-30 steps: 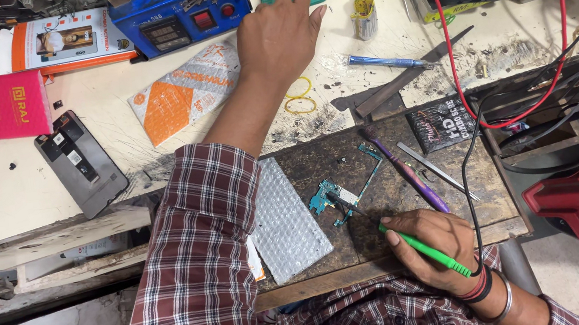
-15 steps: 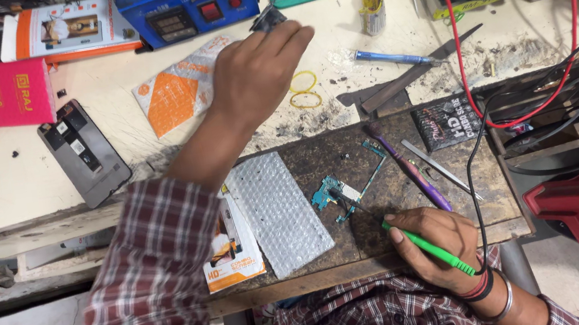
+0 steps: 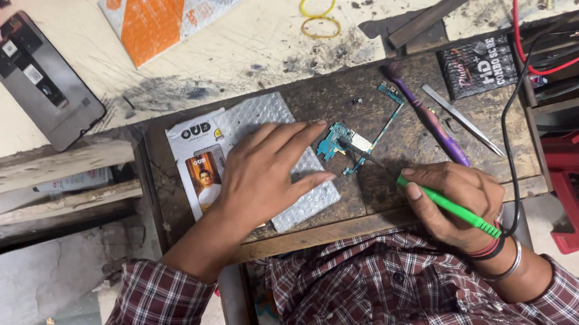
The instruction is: The person uses a soldering iron to apply heat to a small circuit board placed on a workbench. They hold the board with one hand and manipulate the soldering iron with the other, working on specific points on the board throughout the clip.
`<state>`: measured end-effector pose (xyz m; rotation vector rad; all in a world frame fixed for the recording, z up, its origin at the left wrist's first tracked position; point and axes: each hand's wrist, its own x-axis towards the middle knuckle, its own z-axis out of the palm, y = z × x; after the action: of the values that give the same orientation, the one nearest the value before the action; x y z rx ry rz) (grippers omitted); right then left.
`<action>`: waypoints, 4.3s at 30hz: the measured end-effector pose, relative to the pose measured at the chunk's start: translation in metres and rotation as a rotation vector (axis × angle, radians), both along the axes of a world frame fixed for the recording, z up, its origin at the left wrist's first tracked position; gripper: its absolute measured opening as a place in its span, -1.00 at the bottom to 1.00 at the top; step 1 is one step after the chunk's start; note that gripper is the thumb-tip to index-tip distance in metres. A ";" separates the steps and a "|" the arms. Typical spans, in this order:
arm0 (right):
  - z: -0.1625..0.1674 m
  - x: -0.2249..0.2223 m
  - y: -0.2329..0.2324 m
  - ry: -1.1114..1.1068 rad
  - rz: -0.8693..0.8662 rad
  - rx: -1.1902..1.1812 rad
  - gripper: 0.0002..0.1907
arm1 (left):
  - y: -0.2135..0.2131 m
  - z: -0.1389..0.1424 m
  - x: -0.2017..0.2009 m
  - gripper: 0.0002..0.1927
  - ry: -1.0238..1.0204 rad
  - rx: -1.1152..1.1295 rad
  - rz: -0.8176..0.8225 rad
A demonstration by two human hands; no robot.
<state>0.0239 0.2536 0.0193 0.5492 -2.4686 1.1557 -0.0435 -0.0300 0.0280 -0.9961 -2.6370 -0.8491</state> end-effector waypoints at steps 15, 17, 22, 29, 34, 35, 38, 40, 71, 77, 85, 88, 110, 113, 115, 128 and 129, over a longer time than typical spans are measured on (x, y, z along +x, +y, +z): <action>0.002 0.000 -0.004 0.001 -0.018 0.054 -0.95 | 0.010 -0.013 0.001 -0.61 -0.124 -0.092 0.103; 0.003 0.000 -0.004 -0.002 -0.005 0.044 -0.95 | 0.010 -0.013 0.001 -0.62 -0.139 -0.080 0.111; 0.006 -0.001 -0.002 -0.040 0.009 0.069 -0.96 | 0.010 -0.011 0.002 -0.69 -0.114 -0.060 0.127; 0.007 -0.005 -0.005 -0.018 0.037 -0.021 -0.96 | 0.011 -0.006 0.001 -0.69 -0.067 -0.056 0.136; 0.009 -0.004 -0.004 -0.009 0.030 -0.032 -0.95 | 0.010 -0.009 0.000 -0.69 -0.081 -0.025 0.126; 0.009 -0.005 -0.003 -0.008 0.026 -0.031 -0.96 | 0.011 -0.009 -0.002 -0.68 -0.073 -0.022 0.121; 0.010 -0.005 -0.001 -0.003 0.038 -0.045 -0.96 | 0.011 -0.006 -0.001 -0.73 -0.029 0.000 0.122; 0.010 -0.005 0.000 0.003 0.045 -0.053 -0.95 | 0.012 0.000 0.001 -0.77 -0.003 0.021 0.121; 0.005 -0.008 0.003 -0.014 0.056 -0.079 -0.91 | 0.092 0.031 -0.251 -0.04 0.257 -0.479 0.414; 0.006 -0.008 0.003 -0.006 0.046 -0.073 -0.90 | 0.092 0.033 -0.257 -0.04 0.213 -0.491 0.444; 0.008 -0.008 0.002 -0.005 0.040 -0.065 -0.88 | 0.088 0.040 -0.250 -0.17 0.302 -0.422 0.394; 0.008 -0.007 0.003 0.000 0.048 -0.075 -0.89 | 0.083 0.047 -0.235 -0.30 0.385 -0.361 0.326; 0.007 -0.005 0.000 0.003 0.016 -0.059 -0.94 | 0.017 0.004 -0.012 -0.82 0.256 0.135 -0.061; 0.006 -0.005 -0.001 0.003 0.008 -0.072 -0.94 | 0.017 -0.003 -0.014 -0.84 0.164 0.146 -0.060; 0.005 -0.004 -0.001 -0.003 0.004 -0.079 -0.94 | 0.017 -0.004 -0.014 -0.86 0.151 0.152 -0.053; 0.007 -0.005 0.000 -0.025 0.005 -0.083 -0.94 | 0.016 -0.009 -0.017 -0.84 0.100 0.064 -0.042; 0.007 -0.005 0.000 -0.027 0.003 -0.083 -0.94 | 0.016 -0.010 -0.018 -0.83 0.086 0.060 -0.042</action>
<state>0.0192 0.2539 0.0259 0.5172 -2.4298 1.2687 -0.0612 -0.0137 0.0176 -1.0516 -2.5125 -0.8682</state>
